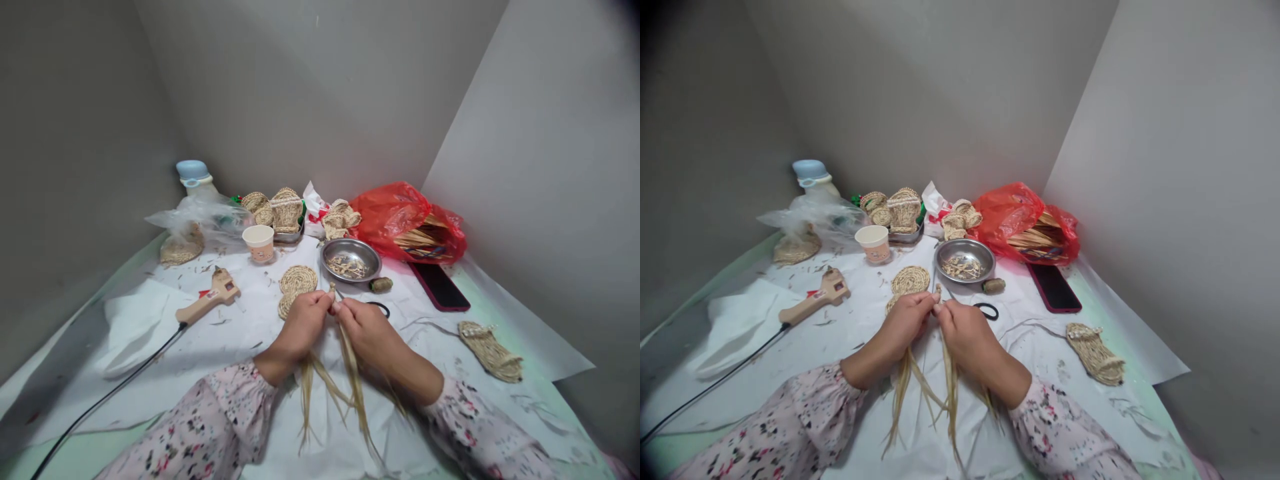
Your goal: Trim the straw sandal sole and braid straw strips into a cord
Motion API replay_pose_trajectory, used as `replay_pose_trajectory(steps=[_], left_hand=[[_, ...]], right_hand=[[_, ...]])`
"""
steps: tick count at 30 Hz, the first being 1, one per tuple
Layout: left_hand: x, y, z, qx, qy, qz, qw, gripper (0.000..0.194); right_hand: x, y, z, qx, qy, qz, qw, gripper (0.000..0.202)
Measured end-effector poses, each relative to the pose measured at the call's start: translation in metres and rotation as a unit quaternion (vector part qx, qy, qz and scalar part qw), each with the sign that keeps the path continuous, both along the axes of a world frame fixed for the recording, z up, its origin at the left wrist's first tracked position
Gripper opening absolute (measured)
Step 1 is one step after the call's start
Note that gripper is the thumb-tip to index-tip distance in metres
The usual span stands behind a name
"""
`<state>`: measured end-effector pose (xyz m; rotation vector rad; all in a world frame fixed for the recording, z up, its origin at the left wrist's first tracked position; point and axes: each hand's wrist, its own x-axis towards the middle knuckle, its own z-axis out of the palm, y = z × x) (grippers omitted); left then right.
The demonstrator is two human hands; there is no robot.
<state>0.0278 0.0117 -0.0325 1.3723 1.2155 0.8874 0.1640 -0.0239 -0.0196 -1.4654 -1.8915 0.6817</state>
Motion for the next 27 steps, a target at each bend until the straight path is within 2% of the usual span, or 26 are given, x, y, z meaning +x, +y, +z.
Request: replay_pose_trajectory(steps=[3,7,11,14,18,20,22,24,25,27], left_hand=[[0.002,-0.001,-0.001,-0.037,-0.053,0.009,0.998,0.039],[0.005,-0.004,0.002,-0.097,-0.113,0.014,0.989,0.039],[0.007,-0.007,0.005,-0.121,-0.14,0.014,0.983,0.038],[0.007,-0.007,0.006,-0.117,-0.157,-0.004,0.981,0.039],[0.004,-0.006,0.007,-0.104,-0.144,-0.011,0.984,0.037],[0.004,-0.006,0.009,-0.098,-0.146,-0.026,0.984,0.036],[0.005,-0.008,0.013,-0.091,-0.147,-0.048,0.984,0.036],[0.006,-0.011,0.016,-0.087,-0.138,-0.067,0.984,0.037],[0.007,-0.012,0.017,-0.088,-0.133,-0.076,0.984,0.037],[0.009,-0.014,0.017,-0.097,-0.129,-0.099,0.982,0.037]], right_hand=[[-0.008,-0.008,0.002,0.032,-0.147,-0.009,0.989,0.028],[-0.015,-0.014,-0.002,0.051,-0.271,-0.019,0.961,0.024],[-0.018,-0.016,-0.006,0.07,-0.341,-0.025,0.937,0.026],[-0.017,-0.02,-0.001,0.096,-0.343,-0.012,0.934,0.025],[-0.005,-0.019,0.018,0.118,-0.26,0.007,0.959,0.023],[0.006,-0.013,0.025,0.137,-0.179,-0.04,0.973,0.03],[0.015,-0.003,0.025,0.138,-0.076,-0.102,0.982,0.029],[0.021,0.007,0.017,0.081,0.046,-0.102,0.99,0.027],[0.022,0.012,0.011,0.024,0.119,-0.074,0.99,0.028],[0.022,0.018,-0.002,-0.085,0.251,-0.036,0.964,0.031]])
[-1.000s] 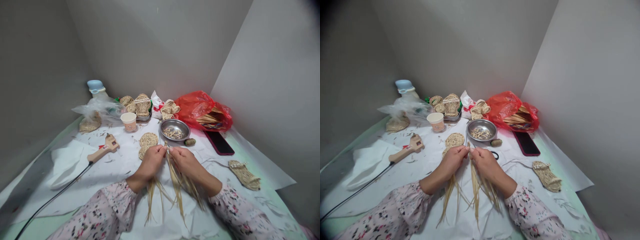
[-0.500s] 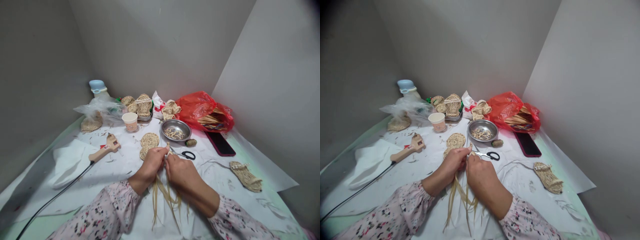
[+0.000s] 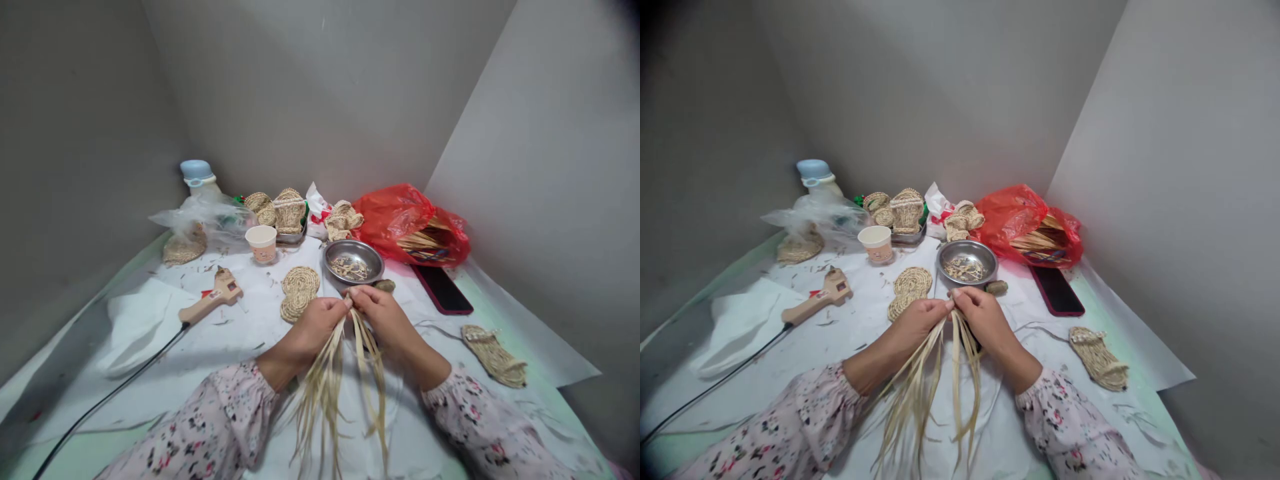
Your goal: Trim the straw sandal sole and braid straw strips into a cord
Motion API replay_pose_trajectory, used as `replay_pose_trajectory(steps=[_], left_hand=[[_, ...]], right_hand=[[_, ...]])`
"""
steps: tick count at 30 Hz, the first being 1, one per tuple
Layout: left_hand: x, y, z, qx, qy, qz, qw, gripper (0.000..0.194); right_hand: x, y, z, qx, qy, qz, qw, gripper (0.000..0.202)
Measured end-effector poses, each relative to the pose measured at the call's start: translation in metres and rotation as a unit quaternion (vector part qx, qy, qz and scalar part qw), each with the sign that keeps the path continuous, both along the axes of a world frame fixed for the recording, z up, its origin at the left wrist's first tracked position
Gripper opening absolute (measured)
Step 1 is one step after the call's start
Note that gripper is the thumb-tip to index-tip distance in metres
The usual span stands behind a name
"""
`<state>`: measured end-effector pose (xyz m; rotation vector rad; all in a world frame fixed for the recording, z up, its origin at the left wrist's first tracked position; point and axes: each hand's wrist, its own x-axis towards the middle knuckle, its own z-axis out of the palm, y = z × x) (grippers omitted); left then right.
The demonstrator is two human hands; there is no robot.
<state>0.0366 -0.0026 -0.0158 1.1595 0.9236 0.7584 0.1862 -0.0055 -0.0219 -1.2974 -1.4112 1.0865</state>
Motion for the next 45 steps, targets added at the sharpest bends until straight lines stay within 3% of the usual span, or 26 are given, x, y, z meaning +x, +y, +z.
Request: replay_pose_trajectory(steps=[4,11,14,18,22,27,35,40,45], left_hand=[[0.001,0.001,-0.003,0.056,0.033,-0.043,0.997,0.032],[-0.001,0.003,-0.002,0.19,0.137,-0.082,0.969,0.023],[-0.002,0.004,-0.001,0.191,0.126,-0.08,0.97,0.023],[-0.004,0.007,0.0,0.132,0.064,-0.045,0.988,0.024],[-0.006,0.011,-0.003,0.102,0.027,-0.026,0.994,0.026],[-0.006,0.013,-0.011,0.111,0.047,-0.015,0.993,0.027],[-0.004,0.014,-0.014,0.091,0.02,-0.022,0.995,0.025],[-0.002,0.014,-0.015,0.098,0.03,-0.024,0.994,0.025],[-0.006,0.013,-0.014,0.111,0.093,0.011,0.989,0.021]], right_hand=[[-0.002,0.003,-0.014,-0.077,0.157,0.025,0.984,0.033],[0.0,0.003,-0.012,-0.153,0.214,0.04,0.964,0.034],[0.0,0.004,-0.012,-0.143,0.217,0.04,0.965,0.034],[0.0,0.004,-0.011,-0.113,0.233,0.049,0.965,0.034],[-0.001,0.002,-0.009,-0.052,0.118,0.067,0.989,0.033],[-0.002,-0.001,-0.006,-0.012,-0.008,0.025,1.0,0.029],[-0.002,0.003,-0.016,0.036,-0.026,0.086,0.995,0.02],[-0.007,-0.002,-0.017,0.042,-0.101,0.067,0.992,0.022],[-0.008,-0.006,-0.01,0.135,-0.207,0.034,0.968,0.021]])
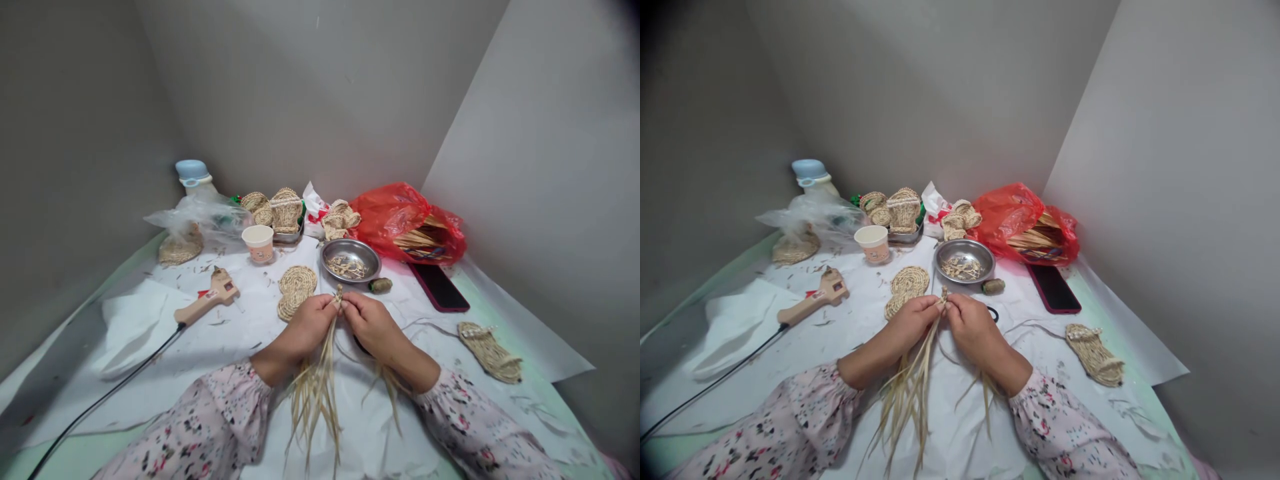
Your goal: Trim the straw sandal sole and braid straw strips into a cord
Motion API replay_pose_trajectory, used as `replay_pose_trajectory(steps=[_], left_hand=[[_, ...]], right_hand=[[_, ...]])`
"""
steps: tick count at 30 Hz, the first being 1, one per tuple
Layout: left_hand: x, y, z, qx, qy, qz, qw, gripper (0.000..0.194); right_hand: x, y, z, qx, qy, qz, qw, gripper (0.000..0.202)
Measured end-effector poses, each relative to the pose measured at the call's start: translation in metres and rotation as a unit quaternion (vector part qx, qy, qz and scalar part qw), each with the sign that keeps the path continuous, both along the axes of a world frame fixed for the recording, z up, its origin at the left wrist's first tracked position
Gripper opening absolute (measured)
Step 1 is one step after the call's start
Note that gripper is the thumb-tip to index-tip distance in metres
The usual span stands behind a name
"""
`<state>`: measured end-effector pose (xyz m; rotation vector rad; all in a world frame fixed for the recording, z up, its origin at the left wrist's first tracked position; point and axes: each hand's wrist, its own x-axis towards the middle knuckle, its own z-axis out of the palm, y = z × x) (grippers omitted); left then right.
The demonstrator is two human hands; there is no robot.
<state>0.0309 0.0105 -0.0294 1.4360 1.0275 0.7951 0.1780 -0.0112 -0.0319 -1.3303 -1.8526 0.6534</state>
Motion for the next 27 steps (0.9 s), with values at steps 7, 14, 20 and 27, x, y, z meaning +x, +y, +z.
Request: replay_pose_trajectory(steps=[7,14,20,27], left_hand=[[-0.0005,0.003,-0.0021,-0.053,-0.035,-0.004,0.998,0.018],[-0.0007,0.0037,-0.0019,0.021,0.015,-0.006,1.0,0.021],[-0.0024,0.0016,0.0002,0.092,0.087,-0.013,0.992,0.022],[-0.0005,-0.0041,-0.0008,0.143,0.161,0.001,0.977,0.024]], right_hand=[[0.0048,0.0052,-0.0035,-0.041,0.06,0.028,0.997,0.019],[0.0078,0.0081,-0.0073,-0.071,0.1,0.028,0.992,0.02],[0.0055,0.0048,-0.0016,-0.073,0.07,-0.006,0.995,0.02],[0.0024,-0.0001,0.0016,-0.039,0.018,-0.057,0.997,0.016]])
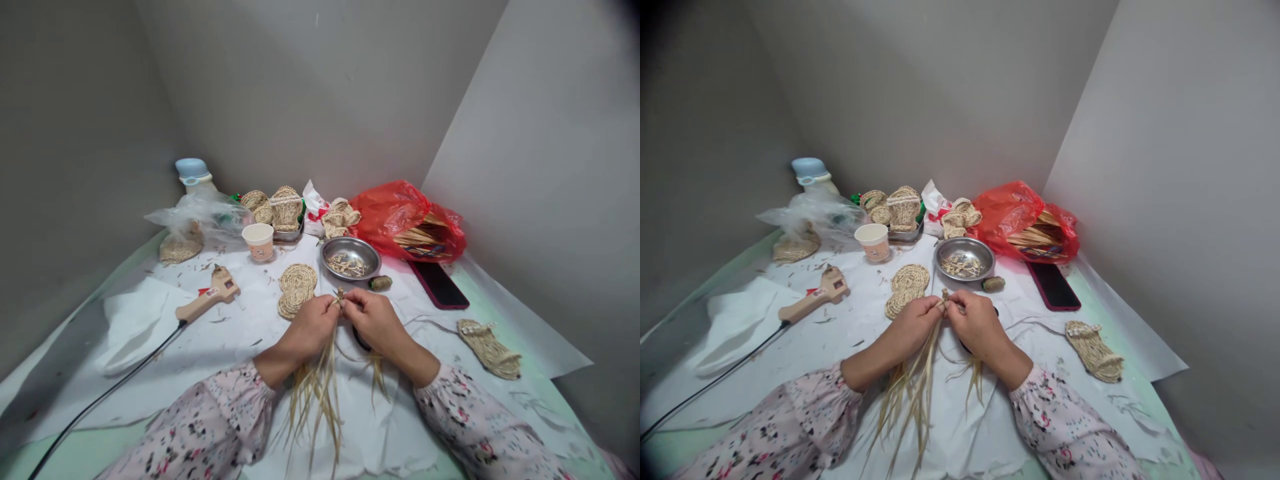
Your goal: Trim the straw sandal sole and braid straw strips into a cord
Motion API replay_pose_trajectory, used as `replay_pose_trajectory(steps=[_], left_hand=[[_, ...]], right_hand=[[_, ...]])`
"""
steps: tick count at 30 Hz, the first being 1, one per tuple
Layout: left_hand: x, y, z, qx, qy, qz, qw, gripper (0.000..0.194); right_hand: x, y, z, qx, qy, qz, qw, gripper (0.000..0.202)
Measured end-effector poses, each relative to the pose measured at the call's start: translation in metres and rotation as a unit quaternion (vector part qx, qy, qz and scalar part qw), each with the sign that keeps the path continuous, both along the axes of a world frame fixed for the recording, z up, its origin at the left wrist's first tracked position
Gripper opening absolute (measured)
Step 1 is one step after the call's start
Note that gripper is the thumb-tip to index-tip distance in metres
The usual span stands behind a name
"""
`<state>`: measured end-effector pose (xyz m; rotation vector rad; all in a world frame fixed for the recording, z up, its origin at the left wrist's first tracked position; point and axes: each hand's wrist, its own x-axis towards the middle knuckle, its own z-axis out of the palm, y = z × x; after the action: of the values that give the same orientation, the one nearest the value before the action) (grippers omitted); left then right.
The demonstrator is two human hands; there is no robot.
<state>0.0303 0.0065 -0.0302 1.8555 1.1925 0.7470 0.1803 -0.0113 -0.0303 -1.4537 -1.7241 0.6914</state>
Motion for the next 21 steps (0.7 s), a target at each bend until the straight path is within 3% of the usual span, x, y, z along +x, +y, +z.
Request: replay_pose_trajectory(steps=[12,21], left_hand=[[0.002,-0.01,0.017,0.037,-0.02,0.1,0.994,0.023],[0.008,-0.02,0.018,0.073,0.023,0.063,0.995,0.023]], right_hand=[[0.0,0.0,0.005,0.014,0.005,-0.052,0.999,0.016],[0.0,0.004,-0.004,-0.016,0.086,-0.065,0.994,0.015]])
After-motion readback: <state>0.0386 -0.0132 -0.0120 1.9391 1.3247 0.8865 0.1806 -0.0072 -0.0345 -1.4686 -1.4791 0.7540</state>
